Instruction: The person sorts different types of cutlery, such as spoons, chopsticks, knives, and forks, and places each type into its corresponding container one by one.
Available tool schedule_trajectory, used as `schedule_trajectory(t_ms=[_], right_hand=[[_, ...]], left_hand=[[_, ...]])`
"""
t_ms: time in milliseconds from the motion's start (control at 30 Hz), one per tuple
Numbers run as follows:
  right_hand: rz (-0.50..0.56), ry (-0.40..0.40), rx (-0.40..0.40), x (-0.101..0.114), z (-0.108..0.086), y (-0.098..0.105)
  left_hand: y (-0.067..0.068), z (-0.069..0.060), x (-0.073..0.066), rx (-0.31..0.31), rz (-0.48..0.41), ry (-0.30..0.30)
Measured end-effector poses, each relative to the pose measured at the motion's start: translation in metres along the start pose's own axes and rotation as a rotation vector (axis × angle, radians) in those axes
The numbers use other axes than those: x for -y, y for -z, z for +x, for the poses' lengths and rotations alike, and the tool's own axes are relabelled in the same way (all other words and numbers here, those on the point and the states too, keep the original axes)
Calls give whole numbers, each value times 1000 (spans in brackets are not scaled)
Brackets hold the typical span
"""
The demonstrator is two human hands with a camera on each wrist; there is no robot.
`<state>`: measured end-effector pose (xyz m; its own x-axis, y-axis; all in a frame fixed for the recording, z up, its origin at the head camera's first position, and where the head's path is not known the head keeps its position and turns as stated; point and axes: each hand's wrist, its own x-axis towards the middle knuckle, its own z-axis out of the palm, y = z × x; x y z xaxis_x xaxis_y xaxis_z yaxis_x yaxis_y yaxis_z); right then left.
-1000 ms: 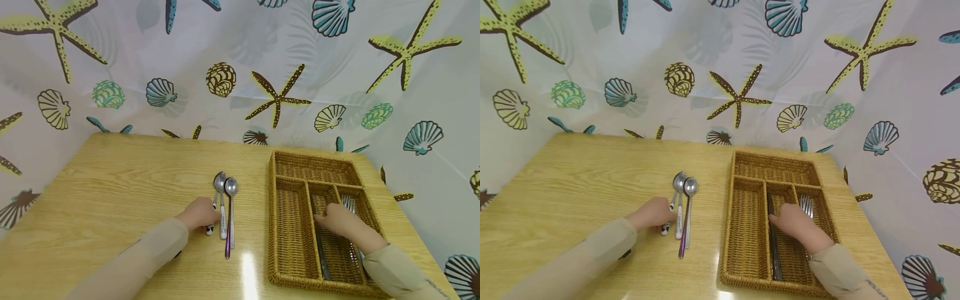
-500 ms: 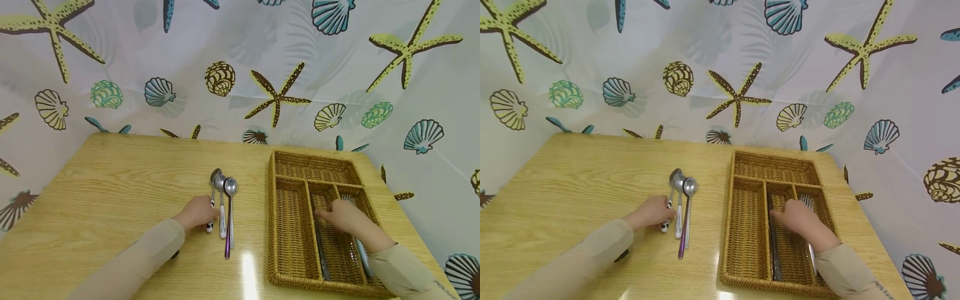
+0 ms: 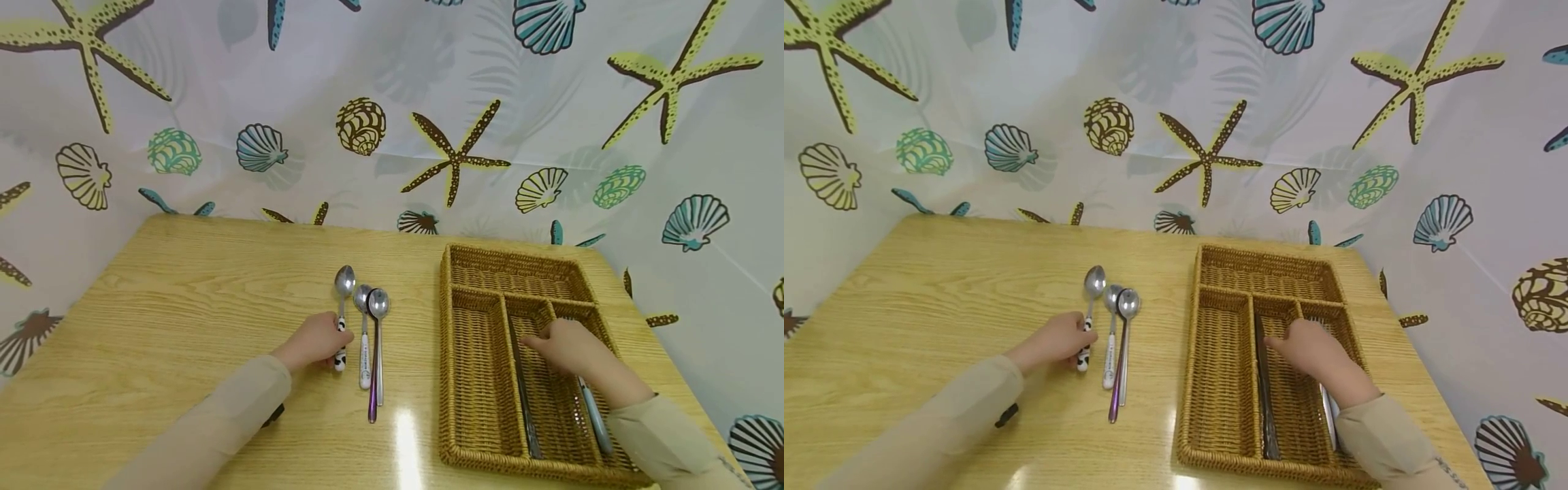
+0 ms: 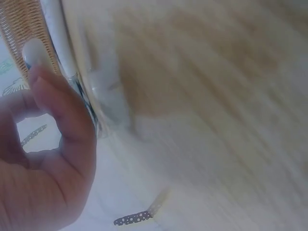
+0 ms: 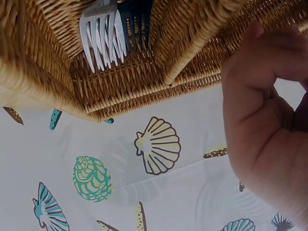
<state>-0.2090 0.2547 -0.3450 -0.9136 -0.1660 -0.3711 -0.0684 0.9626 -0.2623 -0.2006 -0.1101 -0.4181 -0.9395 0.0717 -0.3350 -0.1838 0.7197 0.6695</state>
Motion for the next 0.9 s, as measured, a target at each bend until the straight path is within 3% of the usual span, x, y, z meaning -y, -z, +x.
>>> schedule_trajectory(t_ms=[200,433,900], right_hand=[[4,-8,5,2,1,7],[22,0,-13,8,1,14],[4,39,-52,31,5,20]], left_hand=[[5,-7,-4,9,-57,-12],[7,-18,-18,27,-145,-28],[-1,-35,-45,75,-217,-106]])
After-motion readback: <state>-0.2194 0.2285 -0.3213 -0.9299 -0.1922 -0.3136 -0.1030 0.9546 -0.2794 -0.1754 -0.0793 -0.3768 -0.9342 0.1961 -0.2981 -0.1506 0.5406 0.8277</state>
